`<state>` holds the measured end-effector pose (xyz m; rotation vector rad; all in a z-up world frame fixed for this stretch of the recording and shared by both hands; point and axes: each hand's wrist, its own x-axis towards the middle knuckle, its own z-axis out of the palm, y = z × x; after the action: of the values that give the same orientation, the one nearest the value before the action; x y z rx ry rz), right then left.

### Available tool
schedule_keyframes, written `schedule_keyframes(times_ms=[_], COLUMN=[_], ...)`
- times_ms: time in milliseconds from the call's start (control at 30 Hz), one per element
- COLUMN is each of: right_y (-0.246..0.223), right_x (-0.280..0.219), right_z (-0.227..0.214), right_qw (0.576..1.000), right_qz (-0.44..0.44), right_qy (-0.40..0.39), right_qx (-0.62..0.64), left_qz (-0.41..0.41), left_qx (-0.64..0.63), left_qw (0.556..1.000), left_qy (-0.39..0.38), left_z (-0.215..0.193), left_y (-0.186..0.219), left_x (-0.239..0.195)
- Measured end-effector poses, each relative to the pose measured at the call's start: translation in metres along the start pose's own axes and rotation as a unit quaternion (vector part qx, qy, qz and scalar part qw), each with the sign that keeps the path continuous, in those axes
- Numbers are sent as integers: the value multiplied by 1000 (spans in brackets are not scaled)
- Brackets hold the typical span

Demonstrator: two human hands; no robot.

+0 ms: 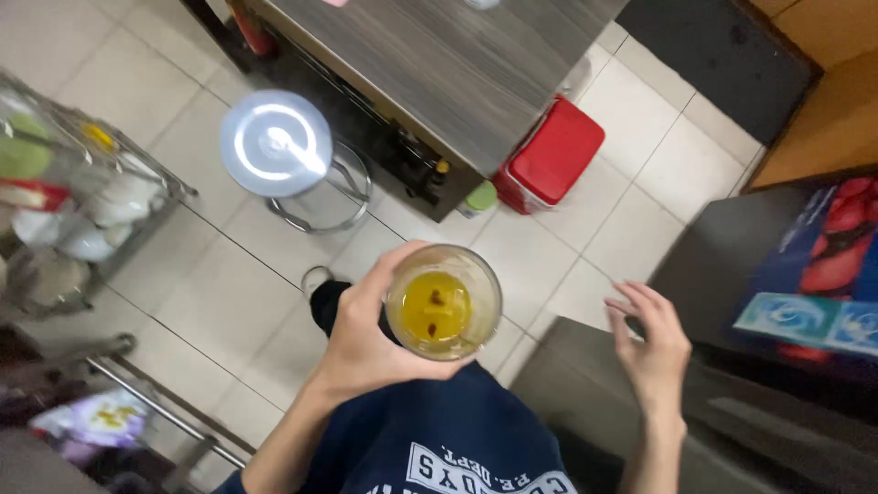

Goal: The person muddles fruit in a shaker cup using a spoon, then adds a clear liquid from a pitcher and a yellow syrup from a bottle. After stirring, they scoop ice into the shaker, seal it, and shake the mixture vigorously.

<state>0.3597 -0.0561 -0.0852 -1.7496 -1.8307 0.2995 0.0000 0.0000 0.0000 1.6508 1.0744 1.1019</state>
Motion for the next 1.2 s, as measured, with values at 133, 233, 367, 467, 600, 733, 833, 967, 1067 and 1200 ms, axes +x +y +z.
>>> schedule_keyframes(times_ms=[133, 233, 367, 467, 600, 733, 833, 967, 1067, 1200], right_y=[55, 91, 121, 126, 149, 170, 195, 222, 262, 335], right_x=[-8, 6, 55, 110, 186, 250, 285, 335, 377, 430], right_z=[-65, -80, -80, -79, -79, -89, -99, -98, -77, -35], right_qw=[997, 996, 997, 994, 986, 980, 973, 965, 944, 918], right_qz=[79, 72, -13, -62, -101, -171, -187, -178, -200, -229], right_qy=[22, 26, 33, 42, 10, -76, -124, -173, -226, -287], right_qx=[9, 40, 62, 81, 135, 73, 56, 90, 134, 151], left_qz=[-35, -45, -27, -63, -11, -51, -73, -35, -61, -93], left_qx=[37, 49, 51, 62, 108, 80, 89, 124, 156, 173], left_qw=[997, 996, 997, 991, 986, 971, 969, 967, 954, 936], left_qy=[61, 63, 57, 97, 129, 217, 217, 219, 247, 293], left_z=[69, 100, 129, 154, 189, 229, 258, 282, 305, 356], left_y=[21, 29, 23, 12, -7, -12, -14, -13, -14, -28], left_x=[-2, 6, 22, 43, 85, 133, 166, 204, 233, 268])
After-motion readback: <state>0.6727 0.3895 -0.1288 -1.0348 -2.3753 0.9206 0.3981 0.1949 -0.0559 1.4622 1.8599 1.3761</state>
